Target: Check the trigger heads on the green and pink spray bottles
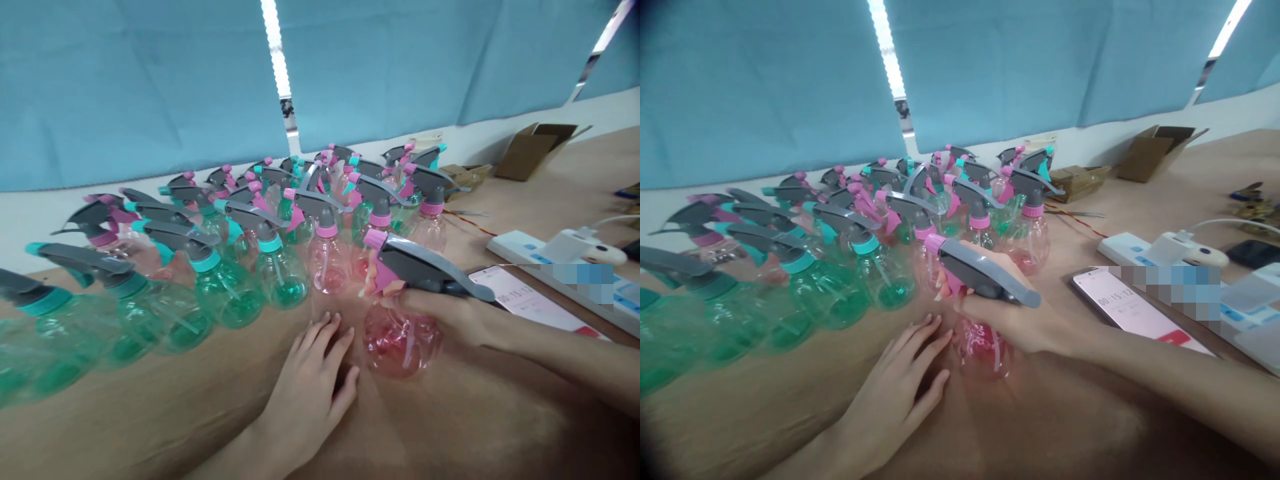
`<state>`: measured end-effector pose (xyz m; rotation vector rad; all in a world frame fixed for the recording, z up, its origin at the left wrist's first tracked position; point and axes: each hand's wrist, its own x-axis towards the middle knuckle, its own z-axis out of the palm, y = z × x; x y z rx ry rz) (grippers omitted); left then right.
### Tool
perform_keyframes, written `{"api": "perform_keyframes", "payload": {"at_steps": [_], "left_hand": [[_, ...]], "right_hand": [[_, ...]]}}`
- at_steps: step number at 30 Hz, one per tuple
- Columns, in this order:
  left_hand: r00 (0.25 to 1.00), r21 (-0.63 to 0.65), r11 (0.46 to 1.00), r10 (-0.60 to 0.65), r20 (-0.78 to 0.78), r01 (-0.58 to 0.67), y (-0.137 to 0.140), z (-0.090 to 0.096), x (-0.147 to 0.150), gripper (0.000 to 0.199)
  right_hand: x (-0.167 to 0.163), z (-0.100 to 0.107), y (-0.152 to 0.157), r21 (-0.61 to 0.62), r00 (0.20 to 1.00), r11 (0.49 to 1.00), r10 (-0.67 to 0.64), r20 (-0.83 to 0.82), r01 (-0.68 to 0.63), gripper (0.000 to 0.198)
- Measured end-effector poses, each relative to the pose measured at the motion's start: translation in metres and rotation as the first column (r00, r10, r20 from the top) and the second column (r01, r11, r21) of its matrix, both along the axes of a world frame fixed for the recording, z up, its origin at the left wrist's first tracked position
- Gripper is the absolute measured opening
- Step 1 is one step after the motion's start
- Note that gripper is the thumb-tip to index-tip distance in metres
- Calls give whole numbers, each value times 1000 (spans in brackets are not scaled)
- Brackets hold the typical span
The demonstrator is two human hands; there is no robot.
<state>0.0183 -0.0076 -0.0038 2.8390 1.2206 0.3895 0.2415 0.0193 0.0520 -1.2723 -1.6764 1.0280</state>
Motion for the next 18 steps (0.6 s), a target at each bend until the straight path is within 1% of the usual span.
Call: {"api": "perform_keyframes", "payload": {"at_steps": [3,7,14,18], "left_hand": [[1000,10,1000,-2,16,2,1,-1,0,39],[1000,10,1000,-1,9,0,1,-1,1,39],[1000,18,1000,6,14,-6,0,-1,1,38],[1000,12,1000,2,7,-2,1,-2,0,39]], "right_hand": [[-2,1,3,-27,1000,1000,9,-4,-9,13],[-5,4,6,25,1000,1000,5,-18,-5,3],[-4,0,5,41,999,998,39,-4,-39,5],[-1,-4,6,68,999,997,20,31,-23,8]]}}
